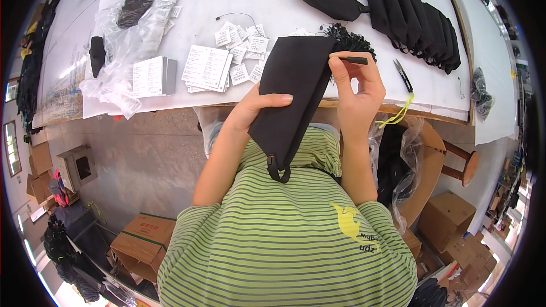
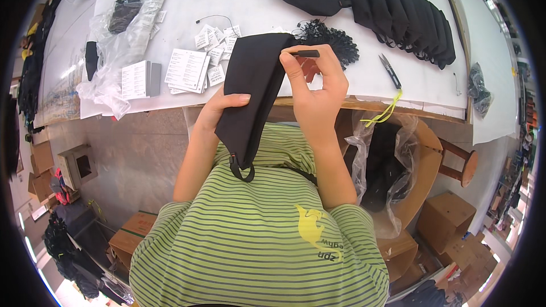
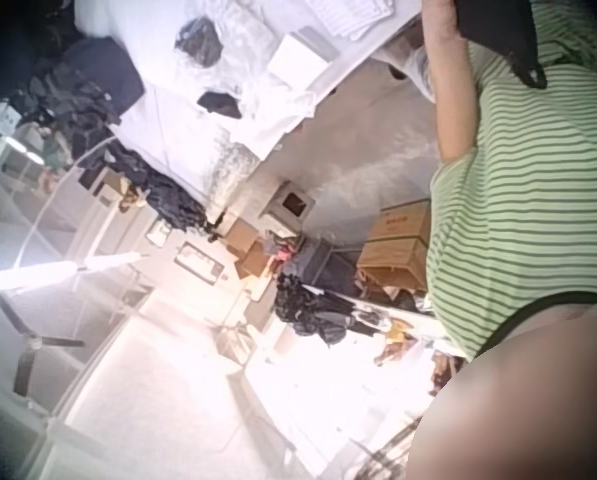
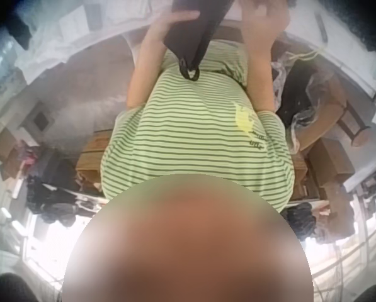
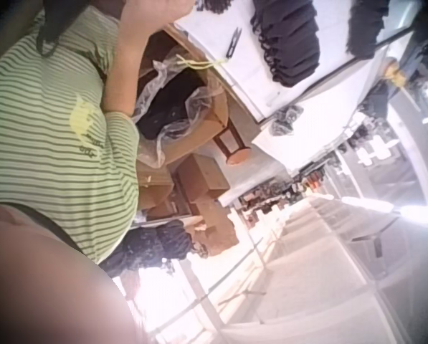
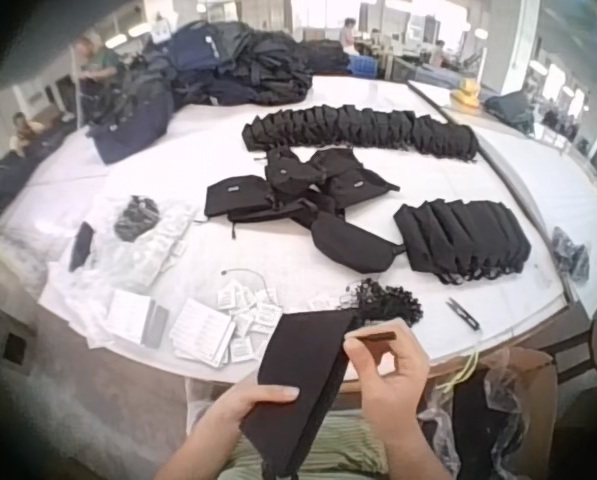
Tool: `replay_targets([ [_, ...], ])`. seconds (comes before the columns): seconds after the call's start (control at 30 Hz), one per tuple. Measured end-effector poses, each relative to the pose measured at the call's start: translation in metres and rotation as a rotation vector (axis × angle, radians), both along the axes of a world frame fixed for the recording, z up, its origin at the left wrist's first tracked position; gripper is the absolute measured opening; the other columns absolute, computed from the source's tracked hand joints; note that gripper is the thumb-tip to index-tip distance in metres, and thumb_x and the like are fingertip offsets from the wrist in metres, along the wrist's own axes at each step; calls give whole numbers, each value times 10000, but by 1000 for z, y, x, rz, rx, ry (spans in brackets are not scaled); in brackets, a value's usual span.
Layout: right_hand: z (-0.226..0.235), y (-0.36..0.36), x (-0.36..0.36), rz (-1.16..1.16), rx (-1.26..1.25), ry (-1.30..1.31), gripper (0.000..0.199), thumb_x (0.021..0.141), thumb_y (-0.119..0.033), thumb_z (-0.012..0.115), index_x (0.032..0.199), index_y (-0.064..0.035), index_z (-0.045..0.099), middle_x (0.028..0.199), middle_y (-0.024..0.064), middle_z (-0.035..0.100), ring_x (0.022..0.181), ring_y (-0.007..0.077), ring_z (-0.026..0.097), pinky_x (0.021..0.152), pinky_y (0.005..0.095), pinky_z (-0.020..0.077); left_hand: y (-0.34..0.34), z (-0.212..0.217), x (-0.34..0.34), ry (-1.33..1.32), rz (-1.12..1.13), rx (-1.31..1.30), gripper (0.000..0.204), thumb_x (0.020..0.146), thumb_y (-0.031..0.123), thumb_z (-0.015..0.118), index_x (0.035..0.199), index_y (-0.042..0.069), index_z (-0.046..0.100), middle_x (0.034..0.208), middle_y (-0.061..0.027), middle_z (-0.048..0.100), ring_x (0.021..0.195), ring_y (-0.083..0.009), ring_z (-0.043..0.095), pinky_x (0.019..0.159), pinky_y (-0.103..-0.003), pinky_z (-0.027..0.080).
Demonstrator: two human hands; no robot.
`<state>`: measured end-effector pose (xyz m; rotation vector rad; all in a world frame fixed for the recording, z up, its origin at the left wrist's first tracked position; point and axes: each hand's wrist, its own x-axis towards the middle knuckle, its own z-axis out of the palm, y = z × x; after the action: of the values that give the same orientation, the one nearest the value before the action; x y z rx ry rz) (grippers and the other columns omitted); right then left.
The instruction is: Assembling and tagging small black gear pouches by attaching labels and elastic loops.
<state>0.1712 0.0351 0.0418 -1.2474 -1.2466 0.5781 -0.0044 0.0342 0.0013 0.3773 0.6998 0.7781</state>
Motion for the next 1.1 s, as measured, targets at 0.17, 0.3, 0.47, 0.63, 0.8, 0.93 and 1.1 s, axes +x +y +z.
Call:
replay_targets([
  [0.17, -1, -23, -11, 236, -139, 29, 105, 767, -88, 713, 778, -16, 638, 699, 12, 552, 568, 91, 454, 532, 231, 360, 2, -2, 2, -63, 91, -95, 417, 787, 100, 649, 1168, -26, 536, 1009, -115, 639, 854, -182, 646, 749, -287, 538],
  [0.3, 6, -42, -21, 454, -229, 23, 130, 758, -99, 709, 742, -11, 615, 651, 32, 506, 577, 131, 458, 530, 258, 367, 9, -2, -4, -197, 165, -265, 258, 882, 213, 546, 972, -22, 602, 842, -154, 656, 696, -227, 656, 625, -326, 561],
  [0.47, -1, -46, -18, 536, -292, 64, 111, 776, -95, 693, 758, -19, 615, 678, 36, 516, 588, 129, 460, 532, 259, 367, 14, -18, -8, -248, 171, -251, 257, 895, 236, 556, 960, -5, 615, 830, -147, 664, 676, -216, 658, 591, -307, 555],
  [0.63, -13, -36, 8, 98, -53, -174, 280, 772, -62, 693, 1025, -46, 572, 901, 42, 547, 590, 94, 491, 562, 229, 408, 16, -3, 4, -92, 512, -135, 319, 909, 212, 563, 1147, 0, 547, 1111, -117, 619, 1000, -222, 610, 870, -360, 495],
  [0.8, -14, -58, -10, 287, -119, -264, 437, 726, -64, 746, 1132, -74, 586, 1152, 87, 557, 671, 145, 599, 609, 242, 503, 4, 7, 20, -222, 537, -75, 350, 959, 263, 474, 1224, 36, 497, 1228, -93, 556, 1163, -233, 512, 999, -413, 388],
  [0.93, -27, -43, -16, 123, 35, -369, 468, 711, -85, 760, 1149, -80, 597, 1245, 113, 528, 981, 236, 603, 807, 319, 516, -9, 10, 26, -217, 421, -90, 387, 972, 308, 450, 1242, 31, 469, 1234, -73, 543, 1152, -205, 500, 993, -387, 381],
  [1.1, -36, -34, 1, 253, -107, -42, 305, 721, -11, 726, 1011, -42, 639, 1207, 92, 554, 1041, 209, 567, 884, 293, 459, -14, -9, 10, -128, 375, 33, 412, 946, 234, 524, 1288, 35, 409, 1212, -67, 540, 1134, -184, 498, 985, -361, 377],
])
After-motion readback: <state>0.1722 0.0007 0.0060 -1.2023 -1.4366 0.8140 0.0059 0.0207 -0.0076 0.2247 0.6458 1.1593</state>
